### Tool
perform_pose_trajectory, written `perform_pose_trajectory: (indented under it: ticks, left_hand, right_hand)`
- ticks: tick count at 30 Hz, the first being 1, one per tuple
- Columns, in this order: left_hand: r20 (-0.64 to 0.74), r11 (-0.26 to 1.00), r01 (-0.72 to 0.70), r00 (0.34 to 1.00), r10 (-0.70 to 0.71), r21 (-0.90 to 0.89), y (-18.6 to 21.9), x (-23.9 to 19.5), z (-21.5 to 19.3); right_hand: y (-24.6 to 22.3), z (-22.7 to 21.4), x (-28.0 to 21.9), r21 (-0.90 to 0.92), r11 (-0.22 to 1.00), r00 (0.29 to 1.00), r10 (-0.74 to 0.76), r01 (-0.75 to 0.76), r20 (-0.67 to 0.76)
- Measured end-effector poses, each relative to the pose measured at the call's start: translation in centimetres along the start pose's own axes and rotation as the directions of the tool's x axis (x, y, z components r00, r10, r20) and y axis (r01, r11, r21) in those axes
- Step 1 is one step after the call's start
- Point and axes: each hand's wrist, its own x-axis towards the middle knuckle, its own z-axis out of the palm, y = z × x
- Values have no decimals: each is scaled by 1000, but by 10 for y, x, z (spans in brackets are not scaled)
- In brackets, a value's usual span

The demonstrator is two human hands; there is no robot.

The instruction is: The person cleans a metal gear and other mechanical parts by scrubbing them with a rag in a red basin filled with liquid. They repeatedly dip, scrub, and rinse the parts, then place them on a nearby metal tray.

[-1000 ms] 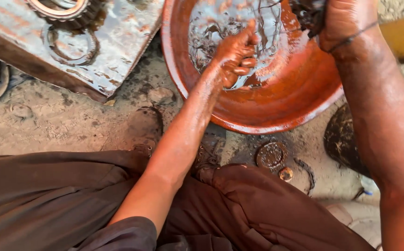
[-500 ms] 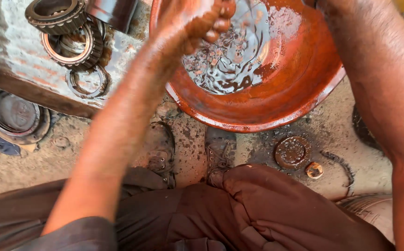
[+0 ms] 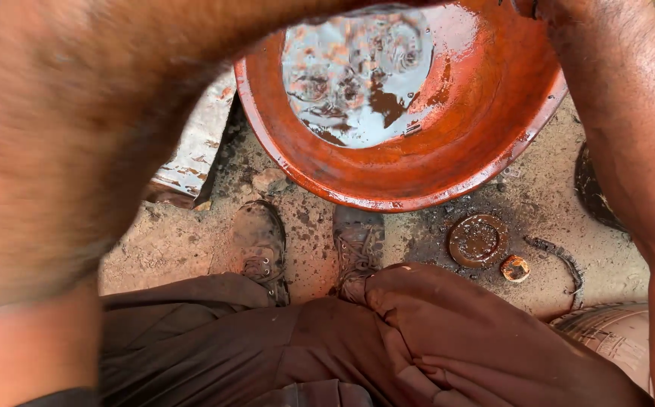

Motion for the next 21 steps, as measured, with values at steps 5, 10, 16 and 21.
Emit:
perform_pose_trajectory:
  ticks: [5, 10, 16, 21]
  left_hand:
    - [-75, 971, -78, 992, 98, 227, -71, 24, 69]
    - [-181, 980, 12, 983, 25, 197, -93, 17, 78]
    - [-148, 681, 142, 925, -349, -718, -154, -20, 2]
    - [-116, 180, 82, 499, -859, -980, -214, -76, -76]
  right_hand:
    - [-20, -3, -2, 7, 999, 998, 35, -35, -50]
    - [-65, 0, 24, 55, 997, 997, -58, 60, -51]
    - [-56, 19, 26, 334, 920, 961, -252, 204, 109]
    - [-49, 28, 38, 342, 931, 971, -187, 126, 152]
